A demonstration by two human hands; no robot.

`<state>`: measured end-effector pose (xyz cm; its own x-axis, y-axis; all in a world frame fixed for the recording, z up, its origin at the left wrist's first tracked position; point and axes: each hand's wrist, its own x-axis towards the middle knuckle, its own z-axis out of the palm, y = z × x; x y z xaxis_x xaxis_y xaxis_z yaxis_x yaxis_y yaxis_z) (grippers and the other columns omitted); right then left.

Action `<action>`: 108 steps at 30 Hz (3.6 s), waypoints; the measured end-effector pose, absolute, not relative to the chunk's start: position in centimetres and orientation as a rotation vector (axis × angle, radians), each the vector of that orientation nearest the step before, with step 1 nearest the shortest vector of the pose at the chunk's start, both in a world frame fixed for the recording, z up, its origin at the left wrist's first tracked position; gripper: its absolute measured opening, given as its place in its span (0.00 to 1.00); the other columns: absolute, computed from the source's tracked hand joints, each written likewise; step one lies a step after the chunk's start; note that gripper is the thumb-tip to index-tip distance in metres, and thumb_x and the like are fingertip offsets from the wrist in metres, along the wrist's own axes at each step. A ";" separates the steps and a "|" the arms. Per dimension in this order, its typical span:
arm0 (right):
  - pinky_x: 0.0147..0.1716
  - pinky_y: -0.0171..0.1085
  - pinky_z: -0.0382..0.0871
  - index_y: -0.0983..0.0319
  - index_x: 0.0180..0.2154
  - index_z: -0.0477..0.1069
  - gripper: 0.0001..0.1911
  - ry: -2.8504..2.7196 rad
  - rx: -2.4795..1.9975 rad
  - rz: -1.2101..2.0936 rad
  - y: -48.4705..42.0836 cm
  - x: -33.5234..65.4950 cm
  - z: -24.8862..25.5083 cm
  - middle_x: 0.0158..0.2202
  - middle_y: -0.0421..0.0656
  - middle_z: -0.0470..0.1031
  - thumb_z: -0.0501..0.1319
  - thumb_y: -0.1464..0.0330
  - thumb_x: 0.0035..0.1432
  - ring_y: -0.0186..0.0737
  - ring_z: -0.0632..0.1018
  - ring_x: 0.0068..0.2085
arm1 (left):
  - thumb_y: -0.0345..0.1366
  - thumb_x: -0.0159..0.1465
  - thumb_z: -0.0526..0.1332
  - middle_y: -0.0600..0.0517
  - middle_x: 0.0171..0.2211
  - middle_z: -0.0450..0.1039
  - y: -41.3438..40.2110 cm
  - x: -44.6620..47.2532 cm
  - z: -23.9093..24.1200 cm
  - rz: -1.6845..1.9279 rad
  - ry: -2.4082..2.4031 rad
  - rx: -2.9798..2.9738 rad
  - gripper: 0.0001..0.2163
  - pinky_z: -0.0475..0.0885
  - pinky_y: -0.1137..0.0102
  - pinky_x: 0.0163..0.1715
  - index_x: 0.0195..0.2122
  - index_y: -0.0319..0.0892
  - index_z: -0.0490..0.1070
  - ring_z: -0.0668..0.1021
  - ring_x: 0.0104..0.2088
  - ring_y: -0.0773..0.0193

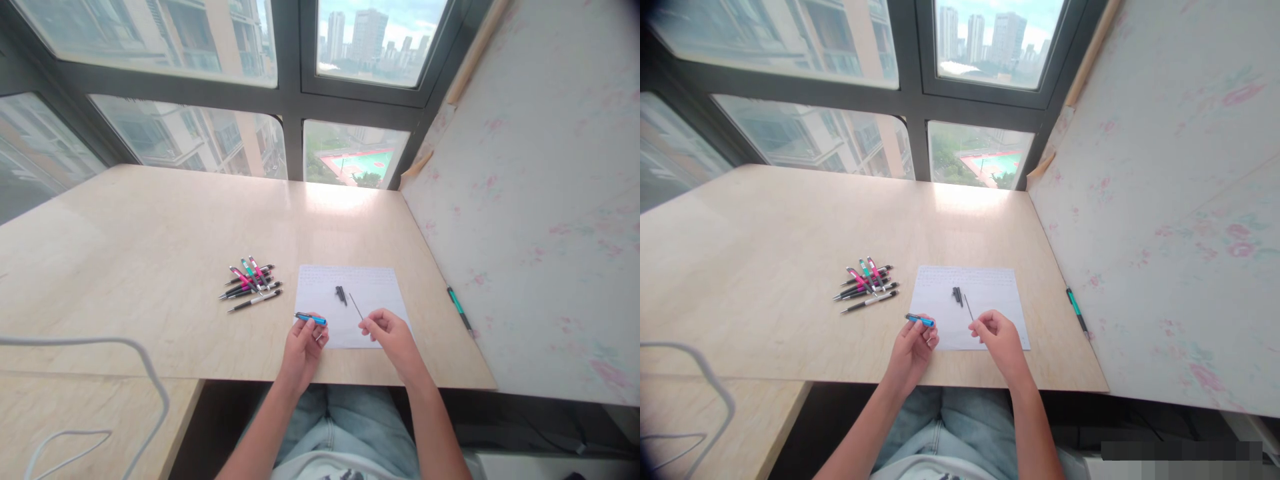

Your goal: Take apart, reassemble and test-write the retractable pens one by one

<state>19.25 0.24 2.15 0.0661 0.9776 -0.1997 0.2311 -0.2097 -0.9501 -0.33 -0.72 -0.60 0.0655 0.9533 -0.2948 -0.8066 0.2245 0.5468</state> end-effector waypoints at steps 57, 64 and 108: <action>0.26 0.34 0.60 0.60 0.21 0.63 0.20 -1.555 -1.529 0.673 -1.2 15.5 3.4 0.20 0.37 0.63 0.56 0.60 0.63 0.34 0.66 0.24 | 0.34 0.56 0.69 0.48 0.34 0.78 -1.0 0.0 -0.6 1.282 0.836 0.512 0.08 0.70 0.71 0.34 0.36 0.38 0.75 0.78 0.31 0.66; 0.27 0.35 0.62 0.60 0.22 0.68 0.21 -1.542 -1.488 0.784 -1.1 14.9 3.6 0.21 0.39 0.68 0.56 0.56 0.63 0.35 0.68 0.24 | 0.34 0.57 0.69 0.49 0.33 0.78 -0.8 -0.1 -0.7 1.306 0.803 0.455 0.08 0.70 0.73 0.32 0.36 0.39 0.74 0.77 0.30 0.68; 0.39 0.35 0.66 0.60 0.45 0.73 0.15 -1.931 -1.774 0.399 6.2 16.0 -0.5 0.42 0.45 0.74 0.55 0.75 0.58 0.41 0.76 0.43 | 0.34 0.55 0.70 0.49 0.32 0.77 -0.6 -0.4 -0.9 1.308 0.729 0.300 0.10 0.70 0.76 0.29 0.36 0.38 0.73 0.76 0.29 0.70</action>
<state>16.02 6.24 -0.55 -0.0403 0.9875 0.1526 0.8459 0.1150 -0.5208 -0.45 -0.58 -0.87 0.0809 0.9453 -0.3160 -0.7660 0.2618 0.5871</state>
